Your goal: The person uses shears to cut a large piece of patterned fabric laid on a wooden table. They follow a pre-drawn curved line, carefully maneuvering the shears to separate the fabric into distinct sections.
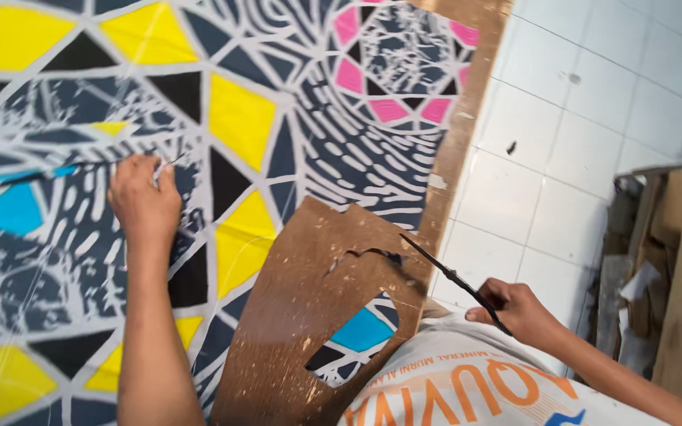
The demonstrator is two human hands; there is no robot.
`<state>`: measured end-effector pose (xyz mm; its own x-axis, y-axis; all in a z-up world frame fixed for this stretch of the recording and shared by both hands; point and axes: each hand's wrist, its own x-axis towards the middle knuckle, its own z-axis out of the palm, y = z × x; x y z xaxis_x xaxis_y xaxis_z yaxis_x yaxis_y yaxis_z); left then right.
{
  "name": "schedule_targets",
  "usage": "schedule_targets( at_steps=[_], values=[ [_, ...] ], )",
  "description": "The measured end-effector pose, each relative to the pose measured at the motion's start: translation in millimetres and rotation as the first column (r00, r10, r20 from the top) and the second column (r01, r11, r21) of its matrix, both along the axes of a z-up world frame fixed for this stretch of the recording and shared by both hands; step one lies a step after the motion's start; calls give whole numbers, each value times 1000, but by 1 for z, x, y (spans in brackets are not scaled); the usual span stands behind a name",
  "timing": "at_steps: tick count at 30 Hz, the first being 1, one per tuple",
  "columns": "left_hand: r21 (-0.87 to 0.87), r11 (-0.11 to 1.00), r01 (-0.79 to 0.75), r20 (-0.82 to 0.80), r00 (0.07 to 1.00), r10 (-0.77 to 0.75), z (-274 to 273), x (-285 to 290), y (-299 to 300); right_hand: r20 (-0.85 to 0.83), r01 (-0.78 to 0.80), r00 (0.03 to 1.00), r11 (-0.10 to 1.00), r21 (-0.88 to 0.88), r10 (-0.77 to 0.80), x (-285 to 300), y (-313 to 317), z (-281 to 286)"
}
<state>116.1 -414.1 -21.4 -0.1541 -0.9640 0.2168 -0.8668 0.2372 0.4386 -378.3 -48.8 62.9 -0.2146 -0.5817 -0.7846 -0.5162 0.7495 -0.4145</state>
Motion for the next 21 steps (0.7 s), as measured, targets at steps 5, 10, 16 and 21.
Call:
schedule_targets(
  at_steps=[5,10,16,21],
  values=[
    [100,955,280,-122,956,-268,11,-119,90,101,141,985,989,-35,-137,-3,10,11],
    [323,858,399,-27,910,-413,26,-216,165,217,279,938,960,-9,-270,-28,21,0],
    [388,833,393,55,893,-447,20,-271,231,355,425,852,904,-37,-386,-73,12,-9],
    [333,907,258,91,948,-304,2,-275,260,447,460,793,888,6,-414,-133,-17,-16]
  ],
)
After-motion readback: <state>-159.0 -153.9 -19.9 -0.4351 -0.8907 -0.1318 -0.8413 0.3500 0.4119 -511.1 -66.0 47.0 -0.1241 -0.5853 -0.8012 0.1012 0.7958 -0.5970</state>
